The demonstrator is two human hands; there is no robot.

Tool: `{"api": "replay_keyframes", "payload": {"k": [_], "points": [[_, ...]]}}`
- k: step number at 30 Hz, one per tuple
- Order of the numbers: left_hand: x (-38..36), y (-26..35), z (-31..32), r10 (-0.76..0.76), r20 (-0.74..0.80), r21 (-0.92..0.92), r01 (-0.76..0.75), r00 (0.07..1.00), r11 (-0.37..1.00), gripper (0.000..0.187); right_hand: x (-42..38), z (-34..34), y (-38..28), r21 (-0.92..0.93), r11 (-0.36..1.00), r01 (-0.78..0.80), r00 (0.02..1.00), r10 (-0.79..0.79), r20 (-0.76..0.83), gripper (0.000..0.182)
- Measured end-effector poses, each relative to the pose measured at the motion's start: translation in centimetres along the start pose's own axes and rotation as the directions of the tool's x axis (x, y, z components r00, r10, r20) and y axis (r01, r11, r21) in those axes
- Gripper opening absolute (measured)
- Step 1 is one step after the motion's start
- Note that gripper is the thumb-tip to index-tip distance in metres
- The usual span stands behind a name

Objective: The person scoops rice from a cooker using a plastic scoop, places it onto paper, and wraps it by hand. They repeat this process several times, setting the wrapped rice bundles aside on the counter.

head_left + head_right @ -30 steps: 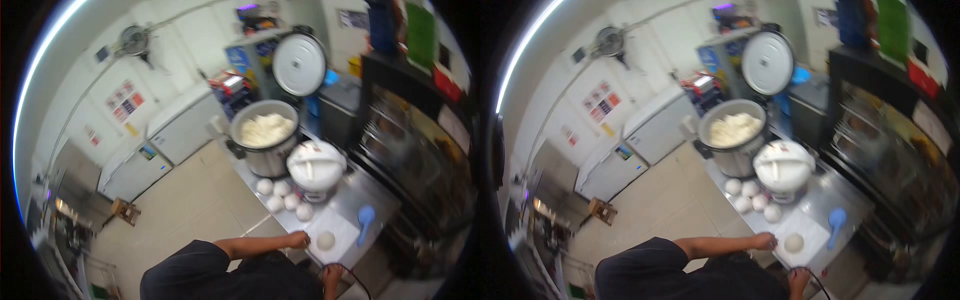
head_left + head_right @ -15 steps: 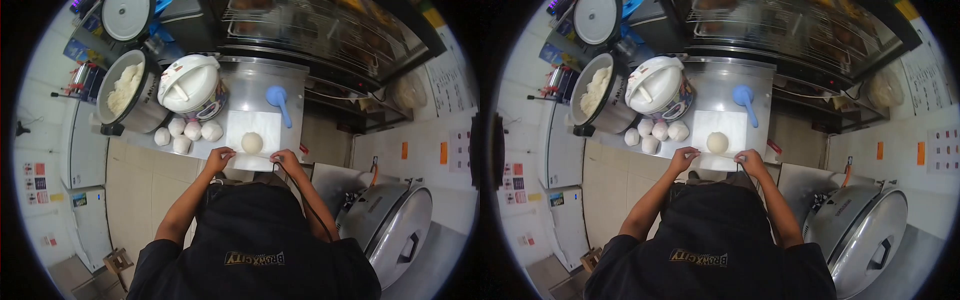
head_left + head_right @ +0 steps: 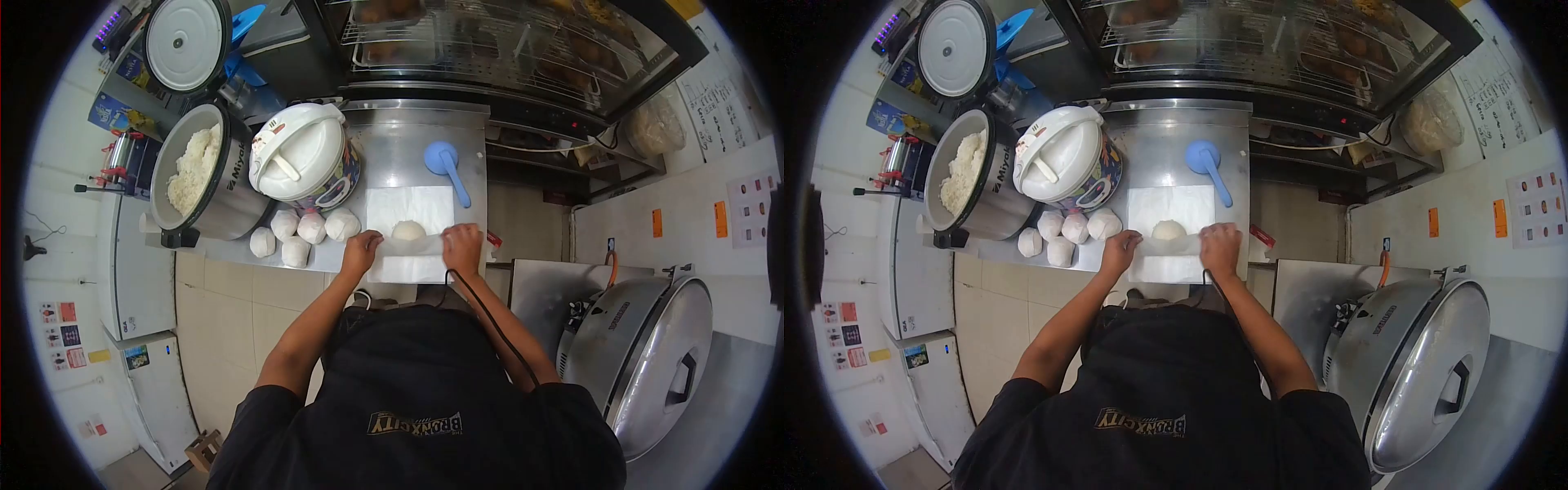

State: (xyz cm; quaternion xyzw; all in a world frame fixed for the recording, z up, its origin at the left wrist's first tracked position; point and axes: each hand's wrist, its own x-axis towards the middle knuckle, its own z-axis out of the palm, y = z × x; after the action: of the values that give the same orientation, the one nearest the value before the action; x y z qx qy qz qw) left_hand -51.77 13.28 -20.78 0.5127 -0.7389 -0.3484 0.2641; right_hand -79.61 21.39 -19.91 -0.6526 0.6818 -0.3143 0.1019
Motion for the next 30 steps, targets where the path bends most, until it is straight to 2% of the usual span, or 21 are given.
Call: {"api": "replay_keyframes", "payload": {"k": [1, 2, 3, 5, 7, 9, 11, 13, 15, 18, 19, 21, 22, 24, 27, 28, 30], "points": [[0.1, 0.2, -0.1, 0.006, 0.003, -0.001, -0.006, 1.000, 1.000, 0.014, -0.6, 0.4, -0.5, -0.093, 0.974, 0.205, 0.978, -0.207, -0.009, 0.015], [0.2, 0.4, -0.2, 0.007, -0.003, -0.006, -0.007, 1.000, 1.000, 0.012, -1.4, 1.2, -1.1, 0.041, 0.942, 0.333, 0.940, -0.335, 0.068, 0.015], [0.1, 0.5, -0.2, 0.007, -0.006, -0.012, -0.007, 1.000, 1.000, 0.011, -2.2, 1.6, -1.9, 0.035, 0.945, 0.326, 0.943, -0.327, 0.066, 0.015], [0.3, 0.2, 0.0, 0.005, 0.020, -0.026, -0.004, 1.000, 1.000, 0.011, -3.0, 2.1, -3.6, 0.268, 0.887, 0.376, 0.883, -0.431, 0.186, 0.027], [0.7, 0.1, -0.3, 0.002, 0.037, -0.037, -0.001, 0.999, 0.999, 0.012, -3.2, 2.9, -4.3, 0.185, 0.902, 0.390, 0.896, -0.418, 0.150, 0.033], [1.2, 0.2, -0.3, 0.125, -0.023, 0.023, -0.124, 0.992, 0.992, 0.013, -3.8, 3.4, -5.3, 0.103, 0.910, 0.401, 0.904, -0.411, 0.116, 0.040], [2.7, 0.8, -0.5, 0.117, -0.014, 0.027, -0.117, 0.993, 0.993, 0.013, -4.4, 3.7, -6.3, -0.030, 0.939, 0.344, 0.931, -0.337, 0.142, 0.048], [4.7, 1.1, -0.2, 0.118, -0.013, 0.021, -0.117, 0.993, 0.993, 0.014, -5.2, 4.6, -6.5, -0.051, 0.948, 0.313, 0.938, -0.301, 0.173, 0.047], [7.6, 0.8, 0.9, 0.266, -0.008, 0.028, -0.266, 0.964, 0.964, 0.019, -5.2, 5.5, -6.9, -0.104, 0.978, 0.180, 0.968, -0.157, 0.197, 0.052], [11.6, -0.8, 3.7, 0.269, 0.135, 0.166, -0.289, 0.954, 0.943, 0.051, -5.6, 6.6, -7.5, -0.214, 0.965, 0.150, 0.976, -0.109, 0.190, 0.057], [12.3, -1.7, 4.8, 0.276, 0.191, 0.303, -0.324, 0.942, 0.896, 0.060, -5.6, 6.7, -8.3, -0.249, 0.958, 0.141, 0.980, -0.099, 0.175, 0.058], [13.0, -1.5, 4.9, 0.207, 0.264, 0.405, -0.304, 0.942, 0.862, 0.056, -5.3, 7.2, -9.4, -0.277, 0.957, 0.082, 0.982, -0.030, 0.188, 0.057], [13.2, -2.2, 5.3, 0.268, 0.235, 0.424, -0.347, 0.934, 0.836, 0.049, -4.9, 7.2, -10.0, -0.308, 0.948, 0.081, 0.980, -0.020, 0.198, 0.058], [13.5, -1.8, 4.8, 0.244, 0.269, 0.411, -0.340, 0.932, 0.846, 0.040, -5.1, 7.4, -10.4, -0.360, 0.928, 0.093, 0.981, -0.024, 0.190, 0.060], [13.3, -2.6, 4.6, 0.301, 0.237, 0.393, -0.374, 0.924, 0.840, 0.033, -5.1, 7.3, -11.7, -0.408, 0.905, 0.121, 0.983, -0.053, 0.175, 0.065], [13.3, -2.7, 4.3, 0.304, 0.210, 0.389, -0.365, 0.929, 0.846, 0.033, -5.1, 7.2, -12.1, -0.409, 0.907, 0.099, 0.983, -0.025, 0.184, 0.066], [13.5, -2.6, 3.9, 0.289, 0.270, 0.294, -0.364, 0.919, 0.884, 0.027, -5.0, 7.5, -12.6, -0.403, 0.914, 0.048, 0.985, 0.024, 0.172, 0.061]]}}
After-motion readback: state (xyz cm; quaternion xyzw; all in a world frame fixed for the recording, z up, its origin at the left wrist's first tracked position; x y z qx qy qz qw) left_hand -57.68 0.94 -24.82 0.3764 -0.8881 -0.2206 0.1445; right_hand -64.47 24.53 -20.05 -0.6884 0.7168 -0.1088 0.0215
